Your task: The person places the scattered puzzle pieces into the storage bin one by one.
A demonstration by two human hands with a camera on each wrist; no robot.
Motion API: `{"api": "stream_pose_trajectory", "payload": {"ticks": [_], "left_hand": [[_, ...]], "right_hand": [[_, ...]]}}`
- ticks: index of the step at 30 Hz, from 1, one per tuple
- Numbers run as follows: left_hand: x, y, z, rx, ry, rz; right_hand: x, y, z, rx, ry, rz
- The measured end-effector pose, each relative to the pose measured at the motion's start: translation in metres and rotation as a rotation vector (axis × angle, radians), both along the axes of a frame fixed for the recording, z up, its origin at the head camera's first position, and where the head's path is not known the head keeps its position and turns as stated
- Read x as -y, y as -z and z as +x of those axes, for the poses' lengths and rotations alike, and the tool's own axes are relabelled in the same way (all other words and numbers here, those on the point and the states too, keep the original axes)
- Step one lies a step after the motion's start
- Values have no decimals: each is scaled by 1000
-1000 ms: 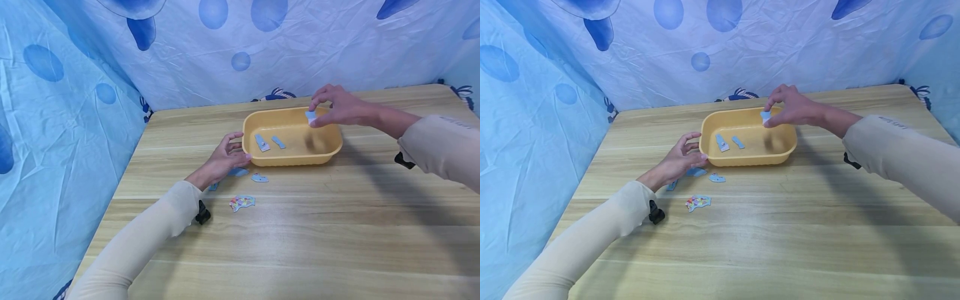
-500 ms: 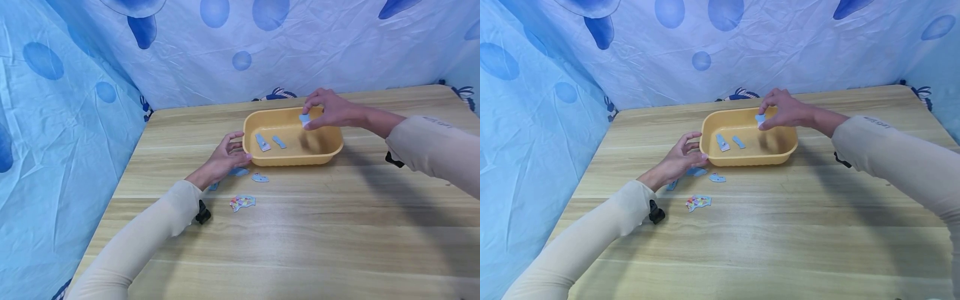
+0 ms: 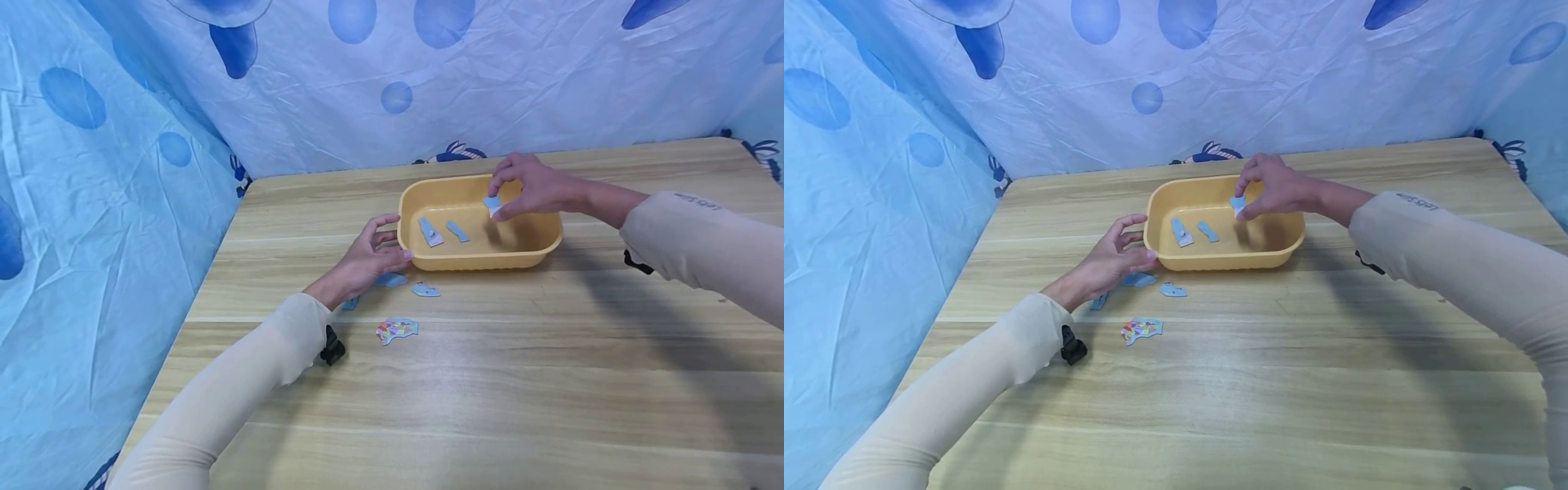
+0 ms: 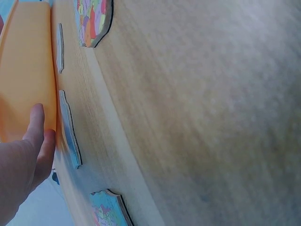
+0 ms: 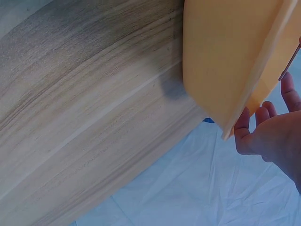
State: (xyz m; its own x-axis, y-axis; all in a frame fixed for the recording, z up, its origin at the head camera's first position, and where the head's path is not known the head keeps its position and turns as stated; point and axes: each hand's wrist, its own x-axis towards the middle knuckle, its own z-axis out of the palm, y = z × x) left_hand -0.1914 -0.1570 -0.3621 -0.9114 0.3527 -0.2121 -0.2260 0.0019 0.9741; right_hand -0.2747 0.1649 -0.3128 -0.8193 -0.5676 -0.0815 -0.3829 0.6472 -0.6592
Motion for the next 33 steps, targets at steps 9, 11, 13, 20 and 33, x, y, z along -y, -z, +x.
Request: {"api": "stream_pose_trajectory", "payload": {"ticks": [9,11,13,20,33], "left_hand": [[0,0,0,2,-7,-11],[0,0,0,1,-9,-11],[0,0,0,2,-10,-11],[0,0,0,1,-8,-12],[0,0,0,7,-12,-26]], "right_hand": [[3,2,-3,-39,-38,18],[4,3,-3,-50,-45,17],[4,3,-3,-55,-51,14],[7,8,-4,-76,-60,19],[11,13,-1,-94,-36,34]]}}
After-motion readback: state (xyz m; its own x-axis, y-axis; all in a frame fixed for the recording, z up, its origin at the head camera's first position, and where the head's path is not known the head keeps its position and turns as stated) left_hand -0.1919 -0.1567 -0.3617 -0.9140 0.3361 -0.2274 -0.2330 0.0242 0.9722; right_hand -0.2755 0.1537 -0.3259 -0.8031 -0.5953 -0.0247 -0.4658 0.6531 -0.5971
